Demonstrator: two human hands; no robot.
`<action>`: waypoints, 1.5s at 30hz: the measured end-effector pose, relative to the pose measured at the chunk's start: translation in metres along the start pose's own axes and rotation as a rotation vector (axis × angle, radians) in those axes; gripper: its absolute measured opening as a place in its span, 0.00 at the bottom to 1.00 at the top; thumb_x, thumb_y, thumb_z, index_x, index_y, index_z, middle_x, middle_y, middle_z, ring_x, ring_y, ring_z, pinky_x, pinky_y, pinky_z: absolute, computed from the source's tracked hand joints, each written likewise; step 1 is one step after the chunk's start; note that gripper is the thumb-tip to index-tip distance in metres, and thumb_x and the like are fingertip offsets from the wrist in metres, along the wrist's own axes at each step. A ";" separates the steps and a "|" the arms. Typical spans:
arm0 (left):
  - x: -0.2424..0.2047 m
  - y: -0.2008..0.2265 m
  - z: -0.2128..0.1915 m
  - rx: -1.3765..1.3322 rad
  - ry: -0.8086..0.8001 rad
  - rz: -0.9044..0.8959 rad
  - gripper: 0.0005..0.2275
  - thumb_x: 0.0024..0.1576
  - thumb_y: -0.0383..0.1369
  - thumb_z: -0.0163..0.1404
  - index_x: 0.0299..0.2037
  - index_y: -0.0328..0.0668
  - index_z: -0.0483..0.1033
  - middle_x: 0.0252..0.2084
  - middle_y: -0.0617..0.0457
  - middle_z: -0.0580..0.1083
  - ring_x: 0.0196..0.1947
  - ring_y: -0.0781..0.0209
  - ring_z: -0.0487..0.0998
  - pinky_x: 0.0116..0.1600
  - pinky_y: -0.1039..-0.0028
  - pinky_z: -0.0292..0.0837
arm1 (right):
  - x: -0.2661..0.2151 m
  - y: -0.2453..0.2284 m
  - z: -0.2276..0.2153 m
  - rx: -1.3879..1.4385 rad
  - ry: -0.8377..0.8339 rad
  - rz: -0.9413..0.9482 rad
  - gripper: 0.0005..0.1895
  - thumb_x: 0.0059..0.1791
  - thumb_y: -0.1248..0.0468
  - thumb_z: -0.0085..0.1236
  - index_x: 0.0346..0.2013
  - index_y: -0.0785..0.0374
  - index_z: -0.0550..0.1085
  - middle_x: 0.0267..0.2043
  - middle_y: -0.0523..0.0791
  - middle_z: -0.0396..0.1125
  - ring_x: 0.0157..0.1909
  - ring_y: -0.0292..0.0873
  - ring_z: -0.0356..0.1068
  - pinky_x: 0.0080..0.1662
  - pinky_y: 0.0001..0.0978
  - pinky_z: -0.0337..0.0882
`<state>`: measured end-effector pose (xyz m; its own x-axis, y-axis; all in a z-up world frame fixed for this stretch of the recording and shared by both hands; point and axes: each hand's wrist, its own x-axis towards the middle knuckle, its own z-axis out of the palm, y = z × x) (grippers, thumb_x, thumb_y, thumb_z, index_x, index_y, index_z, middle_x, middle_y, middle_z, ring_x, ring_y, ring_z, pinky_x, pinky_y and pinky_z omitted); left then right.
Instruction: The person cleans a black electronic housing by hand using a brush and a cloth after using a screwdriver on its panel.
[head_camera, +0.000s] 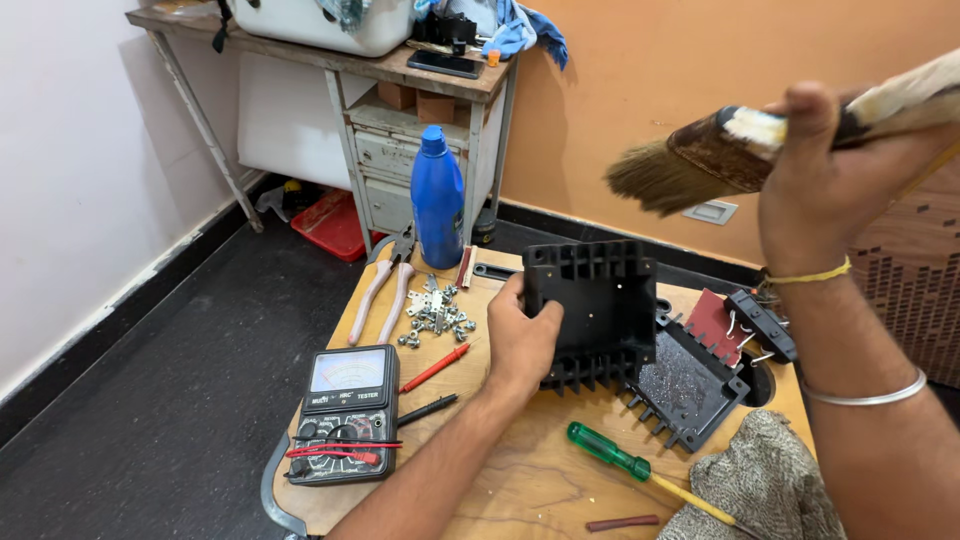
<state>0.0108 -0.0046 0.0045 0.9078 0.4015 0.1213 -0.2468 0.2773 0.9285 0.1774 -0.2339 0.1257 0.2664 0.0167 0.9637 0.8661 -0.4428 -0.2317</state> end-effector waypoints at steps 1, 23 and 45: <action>0.002 -0.002 0.001 -0.001 -0.005 -0.002 0.10 0.51 0.19 0.49 0.43 0.30 0.76 0.35 0.53 0.78 0.33 0.69 0.77 0.39 0.77 0.75 | 0.002 0.004 0.000 -0.024 0.015 -0.019 0.36 0.57 0.45 0.56 0.66 0.65 0.53 0.50 0.45 0.61 0.47 0.36 0.73 0.52 0.24 0.74; -0.002 -0.011 -0.018 -0.244 0.121 -0.152 0.10 0.52 0.19 0.52 0.43 0.28 0.76 0.36 0.50 0.79 0.33 0.66 0.79 0.39 0.75 0.77 | -0.052 0.076 0.064 1.090 0.180 1.016 0.11 0.54 0.77 0.49 0.48 0.64 0.61 0.41 0.51 0.66 0.38 0.51 0.70 0.49 0.51 0.75; -0.017 -0.011 -0.030 -0.268 0.105 -0.168 0.10 0.52 0.20 0.53 0.44 0.27 0.75 0.37 0.49 0.79 0.34 0.67 0.79 0.41 0.75 0.77 | -0.045 0.078 0.081 0.989 -0.120 0.882 0.16 0.57 0.78 0.52 0.58 0.68 0.61 0.51 0.53 0.68 0.47 0.52 0.76 0.48 0.44 0.79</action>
<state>-0.0119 0.0116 -0.0177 0.9069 0.4145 -0.0754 -0.1896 0.5616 0.8054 0.2674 -0.1967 0.0533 0.8849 0.1639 0.4360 0.3118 0.4868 -0.8160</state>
